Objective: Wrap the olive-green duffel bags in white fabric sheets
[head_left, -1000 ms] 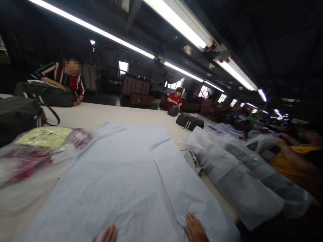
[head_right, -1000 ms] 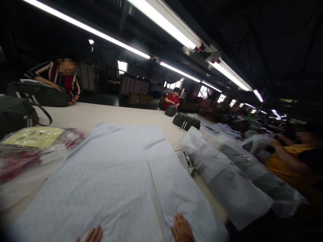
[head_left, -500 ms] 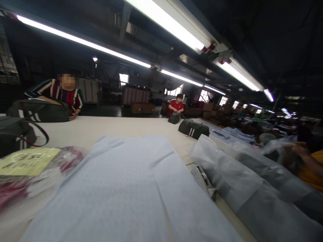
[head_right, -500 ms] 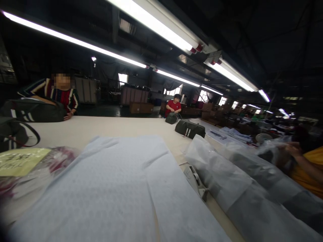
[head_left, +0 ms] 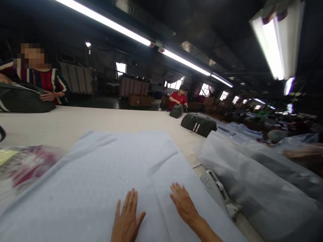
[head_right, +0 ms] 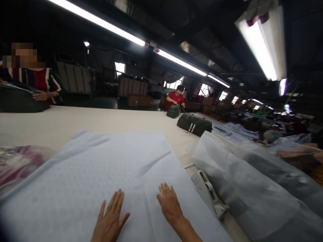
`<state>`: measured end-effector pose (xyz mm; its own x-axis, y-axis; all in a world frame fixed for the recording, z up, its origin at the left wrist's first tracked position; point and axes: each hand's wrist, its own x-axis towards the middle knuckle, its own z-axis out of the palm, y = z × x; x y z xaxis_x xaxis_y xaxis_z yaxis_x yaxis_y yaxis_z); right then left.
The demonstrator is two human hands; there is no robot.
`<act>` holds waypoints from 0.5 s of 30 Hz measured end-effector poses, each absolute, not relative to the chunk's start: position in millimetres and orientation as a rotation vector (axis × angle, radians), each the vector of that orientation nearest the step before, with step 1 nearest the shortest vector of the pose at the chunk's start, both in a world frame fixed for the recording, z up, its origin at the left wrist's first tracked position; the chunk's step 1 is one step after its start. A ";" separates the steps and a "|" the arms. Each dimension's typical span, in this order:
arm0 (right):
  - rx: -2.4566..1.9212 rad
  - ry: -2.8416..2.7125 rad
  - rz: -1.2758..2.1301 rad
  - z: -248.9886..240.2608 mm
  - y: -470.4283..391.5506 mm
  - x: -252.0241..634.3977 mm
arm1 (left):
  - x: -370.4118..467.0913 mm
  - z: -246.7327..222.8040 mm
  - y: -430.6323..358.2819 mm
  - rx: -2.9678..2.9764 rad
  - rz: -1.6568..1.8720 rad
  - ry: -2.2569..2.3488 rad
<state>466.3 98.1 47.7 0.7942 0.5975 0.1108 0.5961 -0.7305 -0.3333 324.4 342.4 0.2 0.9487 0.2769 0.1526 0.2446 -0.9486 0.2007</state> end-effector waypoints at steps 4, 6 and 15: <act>-2.881 -0.705 0.076 36.6 172.5 525.8 | 358.8 -32.6 356.7 2.969 0.613 0.373; -2.945 -0.585 0.096 29.9 198.2 553.1 | 367.1 -50.0 363.6 2.985 0.861 0.325; -2.527 -1.062 0.014 38.1 305.8 637.1 | 372.4 -70.9 368.1 2.983 1.084 0.252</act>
<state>637.1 305.8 38.1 0.7117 0.6879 0.1422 0.6840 -0.6326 -0.3633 372.4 368.1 -70.9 0.7557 0.1340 0.6411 0.1628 -0.9866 0.0143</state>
